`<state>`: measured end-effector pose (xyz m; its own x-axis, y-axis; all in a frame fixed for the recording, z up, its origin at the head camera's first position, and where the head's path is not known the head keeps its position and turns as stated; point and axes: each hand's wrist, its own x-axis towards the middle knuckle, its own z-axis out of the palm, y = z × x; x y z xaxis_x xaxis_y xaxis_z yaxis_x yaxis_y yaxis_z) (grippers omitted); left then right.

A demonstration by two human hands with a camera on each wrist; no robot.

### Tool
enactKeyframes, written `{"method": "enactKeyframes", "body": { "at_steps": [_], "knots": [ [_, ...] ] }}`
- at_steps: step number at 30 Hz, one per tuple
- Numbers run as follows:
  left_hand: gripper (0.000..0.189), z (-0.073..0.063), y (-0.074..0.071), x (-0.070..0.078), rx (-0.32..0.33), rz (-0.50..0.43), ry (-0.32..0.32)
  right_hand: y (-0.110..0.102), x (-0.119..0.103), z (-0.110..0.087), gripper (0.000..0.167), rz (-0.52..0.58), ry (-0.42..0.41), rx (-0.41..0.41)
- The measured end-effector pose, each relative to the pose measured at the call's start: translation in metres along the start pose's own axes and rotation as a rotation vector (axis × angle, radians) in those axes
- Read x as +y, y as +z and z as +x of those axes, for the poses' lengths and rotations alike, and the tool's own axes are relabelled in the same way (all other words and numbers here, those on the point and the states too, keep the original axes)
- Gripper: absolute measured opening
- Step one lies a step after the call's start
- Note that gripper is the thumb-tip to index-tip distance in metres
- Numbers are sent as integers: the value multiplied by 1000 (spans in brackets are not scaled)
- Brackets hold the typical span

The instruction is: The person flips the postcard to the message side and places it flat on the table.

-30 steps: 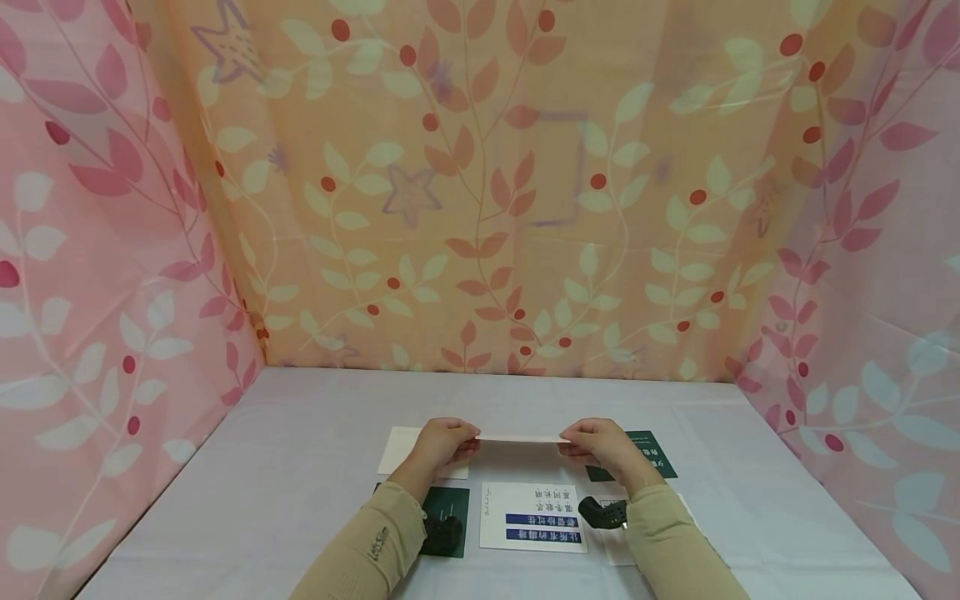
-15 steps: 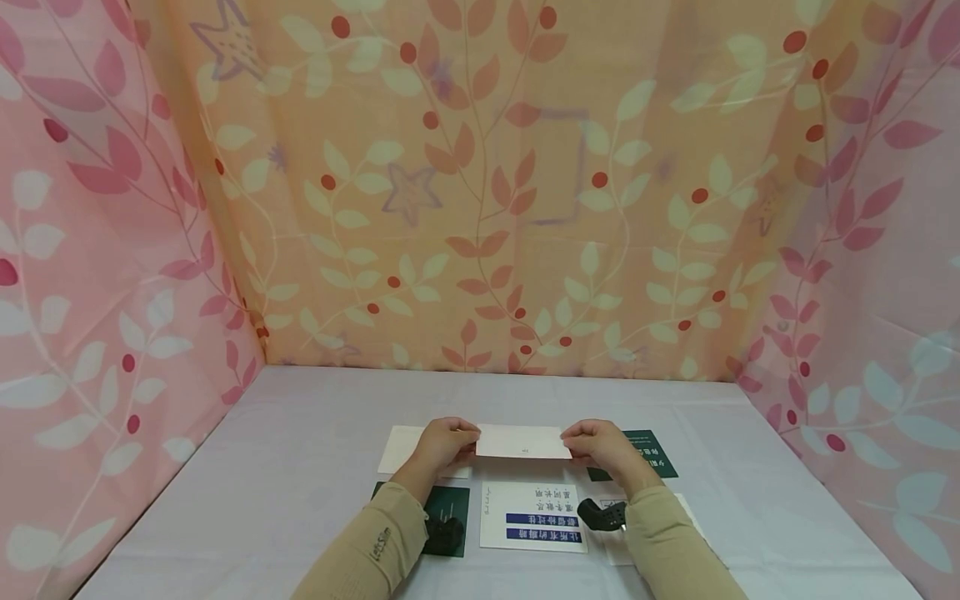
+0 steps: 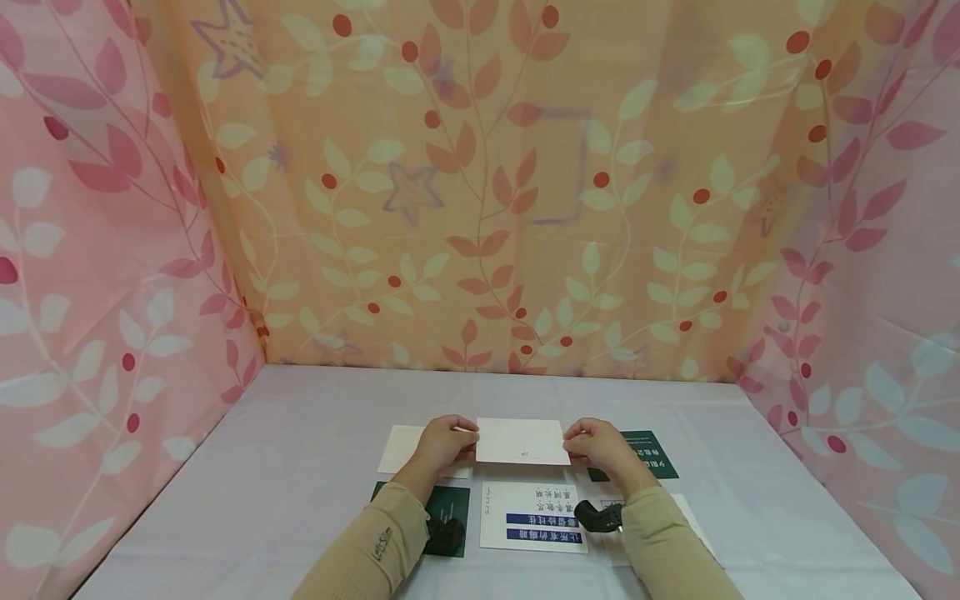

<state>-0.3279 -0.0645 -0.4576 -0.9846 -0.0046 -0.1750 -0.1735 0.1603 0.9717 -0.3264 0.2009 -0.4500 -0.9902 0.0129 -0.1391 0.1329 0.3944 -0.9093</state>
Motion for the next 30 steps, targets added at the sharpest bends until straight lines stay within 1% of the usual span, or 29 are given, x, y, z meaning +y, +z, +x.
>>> {"method": "enactKeyframes", "body": {
  "at_steps": [6, 13, 30],
  "knots": [
    [10, 1, 1, 0, 21, 10, 25, 1, -1, 0, 13, -7, -5, 3],
    [11, 2, 1, 0, 33, 5, 32, 1, -4, 1, 14, -33, 20, 10],
    [7, 4, 4, -3, 97, 4, 78, 6, -5, 2, 15, -12, 29, 32]
  ]
}}
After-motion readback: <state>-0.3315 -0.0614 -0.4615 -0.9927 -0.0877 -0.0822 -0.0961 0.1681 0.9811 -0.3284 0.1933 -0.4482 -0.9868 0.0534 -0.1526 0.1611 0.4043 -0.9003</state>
